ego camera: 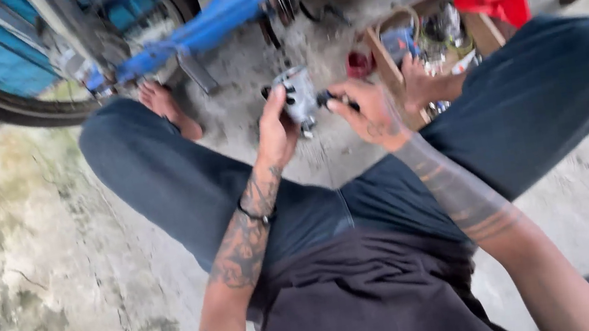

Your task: A person is sitting on the floor, inspecting and cleaning a motorcycle piston with a small tool.

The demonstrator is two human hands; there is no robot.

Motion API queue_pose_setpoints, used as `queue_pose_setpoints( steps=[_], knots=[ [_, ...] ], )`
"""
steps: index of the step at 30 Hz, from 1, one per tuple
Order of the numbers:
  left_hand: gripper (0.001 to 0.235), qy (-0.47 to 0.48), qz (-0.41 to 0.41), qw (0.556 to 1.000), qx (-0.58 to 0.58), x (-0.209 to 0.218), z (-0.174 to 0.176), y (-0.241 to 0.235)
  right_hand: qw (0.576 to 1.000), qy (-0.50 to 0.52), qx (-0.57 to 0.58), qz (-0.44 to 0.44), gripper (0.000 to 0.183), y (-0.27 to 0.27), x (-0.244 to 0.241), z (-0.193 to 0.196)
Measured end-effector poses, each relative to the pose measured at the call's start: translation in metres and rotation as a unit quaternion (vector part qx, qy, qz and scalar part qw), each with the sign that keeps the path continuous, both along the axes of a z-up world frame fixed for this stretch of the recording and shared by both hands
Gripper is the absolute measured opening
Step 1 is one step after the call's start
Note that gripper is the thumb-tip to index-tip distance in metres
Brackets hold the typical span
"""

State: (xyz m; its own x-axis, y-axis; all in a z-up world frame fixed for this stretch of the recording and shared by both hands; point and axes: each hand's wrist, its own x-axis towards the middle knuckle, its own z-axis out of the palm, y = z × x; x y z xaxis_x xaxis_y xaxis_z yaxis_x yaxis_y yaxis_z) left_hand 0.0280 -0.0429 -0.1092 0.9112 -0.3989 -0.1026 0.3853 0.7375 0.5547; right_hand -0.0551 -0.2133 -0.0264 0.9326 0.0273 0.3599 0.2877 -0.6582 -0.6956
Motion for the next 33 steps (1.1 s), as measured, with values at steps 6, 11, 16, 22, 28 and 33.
queue_pose_setpoints(
  steps=[6, 11, 16, 22, 28, 33],
  knots=[
    [0.044, 0.026, 0.002, 0.999, -0.027, -0.009, 0.012, 0.003, 0.951, 0.102, 0.289, 0.041, 0.024, -0.012, 0.008, -0.035],
    [0.047, -0.007, -0.040, 0.999, 0.005, -0.021, 0.031, 0.007, 0.882, 0.105, 0.456, 0.064, 0.023, -0.007, -0.006, 0.000],
    [0.049, 0.039, -0.058, 0.998, -0.010, -0.020, 0.034, 0.010, 0.810, 0.143, 0.567, 0.056, 0.020, -0.015, -0.014, 0.002],
    [0.052, 0.064, -0.048, 0.996, -0.037, -0.018, 0.043, 0.014, 0.786, 0.147, 0.593, 0.092, 0.018, -0.012, -0.019, 0.006],
    [0.058, 0.023, -0.062, 0.997, -0.050, -0.015, 0.036, 0.014, 0.781, 0.136, 0.602, 0.097, 0.019, -0.013, -0.020, 0.000],
    [0.058, 0.012, -0.060, 0.996, -0.058, -0.014, 0.038, 0.015, 0.798, 0.163, 0.577, 0.065, 0.016, -0.008, -0.020, 0.008]
  ],
)
